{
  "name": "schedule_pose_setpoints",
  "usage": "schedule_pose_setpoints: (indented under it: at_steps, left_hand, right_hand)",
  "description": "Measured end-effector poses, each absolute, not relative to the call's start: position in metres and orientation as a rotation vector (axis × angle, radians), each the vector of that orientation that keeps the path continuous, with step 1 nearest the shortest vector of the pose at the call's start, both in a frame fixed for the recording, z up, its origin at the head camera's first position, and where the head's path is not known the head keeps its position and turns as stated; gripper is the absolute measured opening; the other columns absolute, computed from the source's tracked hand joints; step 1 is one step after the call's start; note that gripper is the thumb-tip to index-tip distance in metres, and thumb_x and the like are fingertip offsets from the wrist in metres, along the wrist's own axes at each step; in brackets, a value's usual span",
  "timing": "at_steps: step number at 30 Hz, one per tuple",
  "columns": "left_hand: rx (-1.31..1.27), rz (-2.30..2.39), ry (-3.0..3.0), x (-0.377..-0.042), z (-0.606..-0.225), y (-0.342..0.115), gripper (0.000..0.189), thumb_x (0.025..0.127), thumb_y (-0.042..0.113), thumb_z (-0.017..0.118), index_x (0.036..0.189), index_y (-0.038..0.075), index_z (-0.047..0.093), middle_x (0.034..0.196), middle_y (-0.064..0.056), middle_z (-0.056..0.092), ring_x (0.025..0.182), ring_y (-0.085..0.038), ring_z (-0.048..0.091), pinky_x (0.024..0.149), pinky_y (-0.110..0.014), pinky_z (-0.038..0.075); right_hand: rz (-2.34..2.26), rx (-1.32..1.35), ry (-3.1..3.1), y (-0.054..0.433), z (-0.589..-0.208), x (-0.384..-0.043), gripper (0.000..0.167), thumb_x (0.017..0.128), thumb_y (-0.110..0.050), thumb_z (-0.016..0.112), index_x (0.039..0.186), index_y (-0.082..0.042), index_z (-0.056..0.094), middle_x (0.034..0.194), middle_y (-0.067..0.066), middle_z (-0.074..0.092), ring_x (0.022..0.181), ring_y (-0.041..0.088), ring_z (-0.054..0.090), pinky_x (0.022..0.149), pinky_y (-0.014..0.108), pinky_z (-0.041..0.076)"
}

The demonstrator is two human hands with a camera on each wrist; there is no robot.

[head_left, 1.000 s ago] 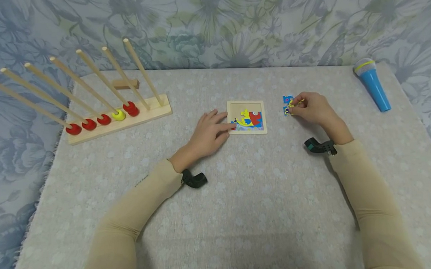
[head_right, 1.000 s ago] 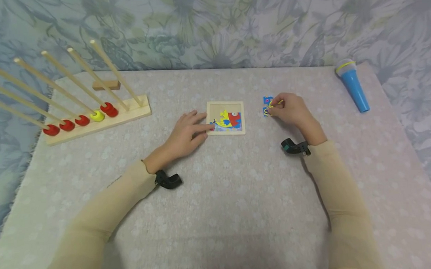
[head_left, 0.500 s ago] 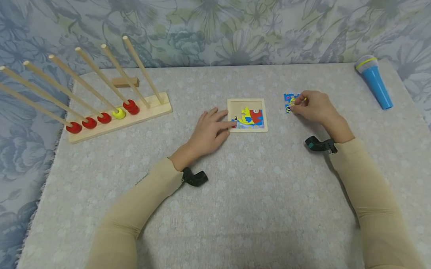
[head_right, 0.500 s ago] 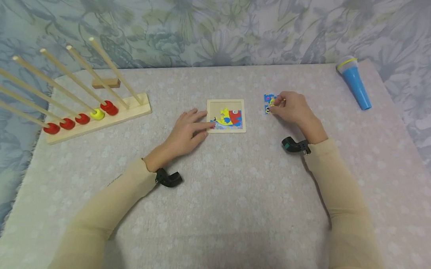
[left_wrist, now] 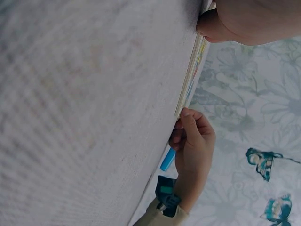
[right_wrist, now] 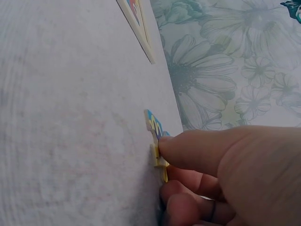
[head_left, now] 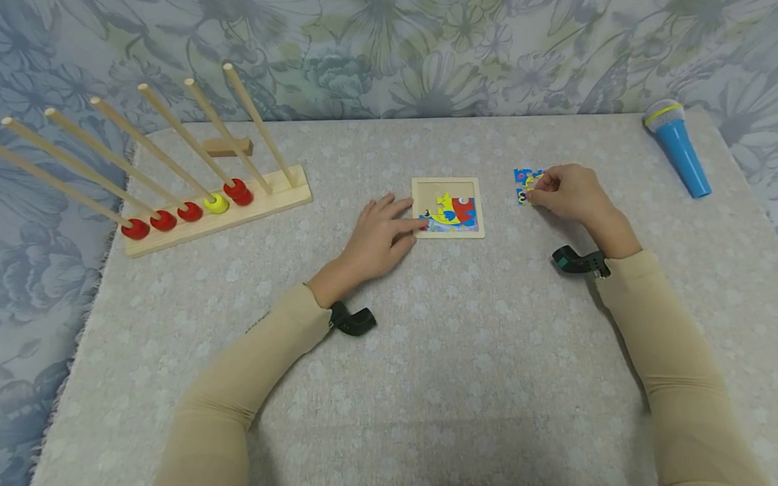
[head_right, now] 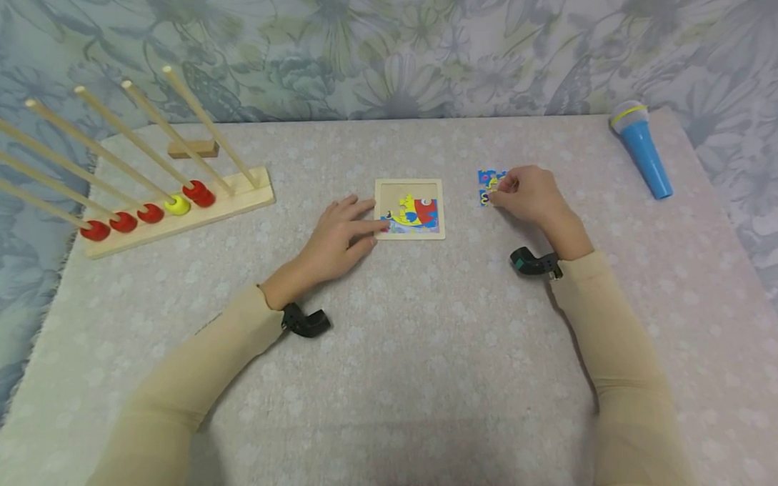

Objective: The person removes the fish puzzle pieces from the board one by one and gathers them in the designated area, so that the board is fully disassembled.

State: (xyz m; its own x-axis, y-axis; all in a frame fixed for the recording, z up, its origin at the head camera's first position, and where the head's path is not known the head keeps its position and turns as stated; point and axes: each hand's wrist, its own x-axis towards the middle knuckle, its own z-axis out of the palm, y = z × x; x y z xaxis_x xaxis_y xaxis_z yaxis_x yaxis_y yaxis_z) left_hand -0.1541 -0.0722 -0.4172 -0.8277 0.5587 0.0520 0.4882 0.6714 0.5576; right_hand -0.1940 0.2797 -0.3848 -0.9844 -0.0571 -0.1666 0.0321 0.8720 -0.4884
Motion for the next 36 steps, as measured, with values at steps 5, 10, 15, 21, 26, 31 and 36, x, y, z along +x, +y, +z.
schedule_pose_setpoints:
  at_steps: [5,10,15,21,26,31,36]
  left_hand:
    - [0.872,0.864,2.761,-0.155,-0.418,-0.072,0.038,0.100,0.018,0.058,0.137,0.018,0.067,0.159,-0.015,0.046,0.155,-0.043,0.026,0.125,-0.065,0.015]
    - [0.877,0.854,2.768,-0.156,-0.418,-0.073,0.038,0.100,0.018,0.057,0.137,0.019,0.067,0.159,-0.014,0.046,0.155,-0.042,0.026,0.125,-0.065,0.015]
    - [0.890,0.850,2.760,-0.157,-0.418,-0.072,0.038,0.100,0.018,0.057,0.137,0.020,0.068,0.158,-0.014,0.046,0.155,-0.042,0.027,0.125,-0.064,0.015]
    - [0.884,0.850,2.756,-0.155,-0.418,-0.073,0.037,0.101,0.018,0.058,0.137,0.021,0.067,0.159,-0.014,0.046,0.155,-0.042,0.026,0.125,-0.064,0.016]
    - [0.907,0.857,2.749,-0.154,-0.419,-0.072,0.037,0.101,0.018,0.057,0.137,0.021,0.067,0.158,-0.015,0.046,0.154,-0.045,0.028,0.124,-0.066,0.017]
    - [0.900,0.865,2.759,-0.155,-0.419,-0.073,0.037,0.101,0.018,0.057,0.136,0.020,0.068,0.158,-0.015,0.046,0.154,-0.044,0.027,0.124,-0.066,0.016]
    - [0.898,0.862,2.759,-0.156,-0.419,-0.074,0.036,0.101,0.018,0.058,0.136,0.021,0.068,0.158,-0.015,0.046,0.154,-0.043,0.027,0.125,-0.065,0.016]
  right_hand:
    - [-0.746,-0.021,2.866,0.280,-0.384,-0.194,0.027,0.092,-0.029,0.069,0.089,-0.002,0.068,0.071,0.001,0.058,0.068,0.019,0.049,0.060,0.031,0.040]
    - [-0.822,-0.026,2.871,0.279,-0.379,-0.195,0.029,0.094,-0.031,0.068,0.089,-0.002,0.065,0.067,0.000,0.057,0.061,0.015,0.051,0.056,0.029,0.040]
    - [-0.911,-0.116,2.821,0.256,-0.367,-0.198,0.031,0.096,-0.032,0.066,0.105,-0.002,0.069,0.081,0.006,0.061,0.065,0.016,0.053,0.056,0.028,0.042]
    - [-0.805,-0.451,2.690,0.198,-0.364,-0.210,0.039,0.094,-0.024,0.069,0.128,-0.004,0.068,0.110,0.016,0.069,0.084,0.026,0.062,0.065,0.026,0.046]
    - [-0.739,-0.563,2.650,0.169,-0.373,-0.211,0.051,0.090,-0.021,0.075,0.135,-0.002,0.063,0.121,0.021,0.069,0.092,0.031,0.067,0.079,0.038,0.054]
    - [-0.675,-0.585,2.680,0.159,-0.380,-0.208,0.053,0.087,-0.017,0.078,0.133,0.003,0.063,0.115,0.023,0.066,0.097,0.033,0.061,0.088,0.046,0.052]
    - [-0.668,-0.552,2.682,0.156,-0.382,-0.207,0.052,0.088,-0.016,0.077,0.134,0.004,0.063,0.113,0.023,0.064,0.098,0.034,0.057,0.090,0.045,0.049]
